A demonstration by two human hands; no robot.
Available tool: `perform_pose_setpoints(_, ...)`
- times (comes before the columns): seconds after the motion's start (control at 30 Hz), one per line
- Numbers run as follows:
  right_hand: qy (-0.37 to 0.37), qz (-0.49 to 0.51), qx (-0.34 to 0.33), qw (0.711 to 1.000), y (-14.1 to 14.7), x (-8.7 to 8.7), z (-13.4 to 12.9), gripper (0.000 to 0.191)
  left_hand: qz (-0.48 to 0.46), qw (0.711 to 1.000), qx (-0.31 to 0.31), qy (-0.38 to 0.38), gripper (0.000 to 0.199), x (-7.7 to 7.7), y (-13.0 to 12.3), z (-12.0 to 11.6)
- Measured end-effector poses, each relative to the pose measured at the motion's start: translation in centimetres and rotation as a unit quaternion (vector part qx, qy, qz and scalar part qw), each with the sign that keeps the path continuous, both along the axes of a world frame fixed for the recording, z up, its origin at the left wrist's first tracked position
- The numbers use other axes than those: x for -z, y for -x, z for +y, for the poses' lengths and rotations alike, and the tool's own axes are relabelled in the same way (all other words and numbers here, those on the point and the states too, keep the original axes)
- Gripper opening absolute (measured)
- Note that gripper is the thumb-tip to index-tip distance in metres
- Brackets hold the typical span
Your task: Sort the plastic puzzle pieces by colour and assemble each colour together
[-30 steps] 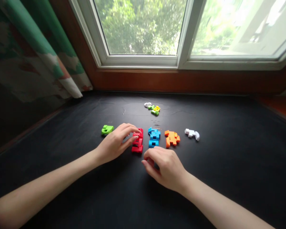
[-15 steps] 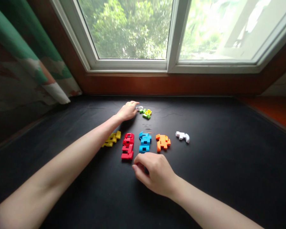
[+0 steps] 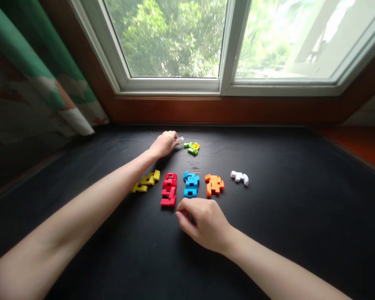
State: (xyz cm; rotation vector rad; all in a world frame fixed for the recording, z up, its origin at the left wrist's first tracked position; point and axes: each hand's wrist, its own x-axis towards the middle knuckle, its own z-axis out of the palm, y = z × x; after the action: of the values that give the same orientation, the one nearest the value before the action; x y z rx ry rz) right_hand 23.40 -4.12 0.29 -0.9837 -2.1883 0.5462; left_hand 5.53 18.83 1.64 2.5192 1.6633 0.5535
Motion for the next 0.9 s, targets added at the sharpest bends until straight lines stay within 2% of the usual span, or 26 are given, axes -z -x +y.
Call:
perform_pose_setpoints(0.13, 0.014, 0.011, 0.003, 1.000, 0.0, 0.0, 0.0, 0.013, -0.058, 0.998, 0.002, 0.009, 0.009, -1.9, 1.3, -0.6)
perform_pose_setpoints(0.23, 0.035, 0.024, 0.014, 0.999, -0.1, 0.0, -0.1, 0.013, -0.107, 0.994, 0.019, 0.010, 0.010, -3.6, 1.8, -2.4)
perform_pose_setpoints(0.33, 0.071, 0.053, 0.025, 0.996, -0.1, -0.1, -0.1, 0.011, -0.158, 0.985, 0.068, 0.019, 0.010, -4.9, 2.1, -6.2)
perform_pose_setpoints(0.4, 0.088, 0.090, 0.040, 0.991, -0.1, -0.1, -0.1, 0.008, -0.253, 0.955, 0.144, 0.053, 0.010, -5.1, 2.4, -9.8)
perform_pose_setpoints(0.47, 0.094, 0.132, 0.058, 0.985, 0.0, 0.0, -0.1, 0.005, -0.286, 0.941, 0.173, 0.057, 0.010, -4.7, 2.8, -13.6)
perform_pose_setpoints(0.53, 0.094, 0.165, 0.066, 0.980, 0.1, 0.1, 0.0, 0.010, -0.286, 0.940, 0.177, 0.055, 0.009, -3.8, 3.3, -16.9)
perform_pose_setpoints(0.63, 0.090, 0.166, 0.048, 0.981, 0.2, 0.3, 0.0, 0.020, -0.283, 0.936, 0.199, 0.060, 0.009, -1.8, 4.1, -20.2)
perform_pose_setpoints(0.77, 0.077, 0.094, 0.018, 0.992, 0.1, 0.5, -0.2, 0.021, -0.264, 0.935, 0.230, 0.049, 0.011, 0.3, 4.7, -21.4)
perform_pose_setpoints(0.9, 0.047, 0.045, -0.012, 0.998, -0.1, 0.6, -0.3, 0.020, -0.270, 0.931, 0.239, 0.060, 0.014, 1.2, 4.9, -21.5)
